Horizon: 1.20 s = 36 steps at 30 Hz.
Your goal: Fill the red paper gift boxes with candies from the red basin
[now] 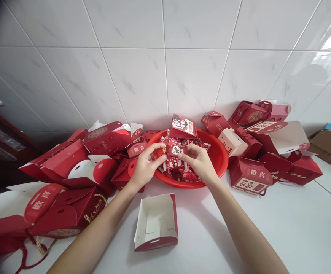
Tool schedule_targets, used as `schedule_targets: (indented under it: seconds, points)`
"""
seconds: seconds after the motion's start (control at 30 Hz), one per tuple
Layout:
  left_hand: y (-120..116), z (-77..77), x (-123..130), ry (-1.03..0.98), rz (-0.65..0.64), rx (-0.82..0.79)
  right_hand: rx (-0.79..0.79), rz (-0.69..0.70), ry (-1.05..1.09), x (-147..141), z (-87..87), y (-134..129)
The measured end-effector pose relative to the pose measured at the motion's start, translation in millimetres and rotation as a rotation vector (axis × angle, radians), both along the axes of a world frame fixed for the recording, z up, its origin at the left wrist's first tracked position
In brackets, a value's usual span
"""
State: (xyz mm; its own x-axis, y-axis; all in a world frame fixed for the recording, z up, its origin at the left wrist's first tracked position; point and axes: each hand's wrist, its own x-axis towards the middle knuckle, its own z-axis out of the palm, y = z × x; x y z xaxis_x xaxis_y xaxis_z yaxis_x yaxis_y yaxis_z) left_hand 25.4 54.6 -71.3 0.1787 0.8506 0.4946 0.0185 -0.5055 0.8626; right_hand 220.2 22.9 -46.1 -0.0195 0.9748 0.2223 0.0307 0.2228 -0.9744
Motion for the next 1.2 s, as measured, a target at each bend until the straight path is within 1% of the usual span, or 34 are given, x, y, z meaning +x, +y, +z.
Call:
schedule_targets:
  seconds: [0.17, 0.33, 0.47, 0.6, 0.7, 0.8, 0.9, 0.97, 1.0, 1.03, 1.07, 1.13, 1.2]
  points:
    - [0.5, 0.9, -1.1, -0.022, -0.036, -0.048, 0.008, -0.014, -0.016, -1.0, 0.3, -0.7]
    - [0.5, 2.0, -1.9, -0.026, -0.035, -0.052, 0.026, -0.049, -0.016, -1.9, -0.3, 0.5]
    - [-1.4, 2.9, -1.9, -0.023, -0.019, -0.040, 0.046, -0.053, -0.022, -1.7, -1.5, 2.3]
    - [-2.7, 3.4, -1.9, -0.042, -0.034, -0.055, 0.072, -0.062, -0.026, -1.5, -3.2, 2.4]
    - [-1.5, 2.8, -1.5, -0.067, -0.034, -0.065, 0.066, -0.027, -0.013, -1.5, -1.8, 0.5]
    - [0.1, 6.1, -2.7, -0.100, -0.044, -0.086, 0.046, 0.042, -0.026, 0.7, 4.5, -3.6]
    - [-2.3, 19.3, -10.2, -0.102, -0.067, -0.096, 0.041, 0.127, -0.046, 8.1, 17.3, -11.2]
    - [-8.8, 34.7, -19.8, -0.073, -0.078, -0.088, 0.041, 0.181, -0.059, 16.1, 28.7, -18.4]
    - [-14.1, 44.0, -25.6, -0.039, -0.081, -0.072, 0.042, 0.191, -0.079, 20.4, 34.7, -22.5]
    - [-20.6, 53.8, -31.6, 0.021, -0.086, -0.045, 0.017, 0.230, -0.119, 24.4, 40.4, -26.8]
    - [-28.3, 63.9, -37.5, 0.090, -0.083, -0.002, -0.008, 0.289, -0.180, 27.6, 45.5, -31.3]
    - [-46.1, 82.9, -47.4, 0.208, -0.082, 0.132, -0.043, 0.435, -0.379, 30.1, 52.8, -40.5]
    - [-64.3, 98.0, -53.7, 0.335, -0.109, 0.264, -0.040, 0.557, -0.583, 25.9, 55.3, -49.3]
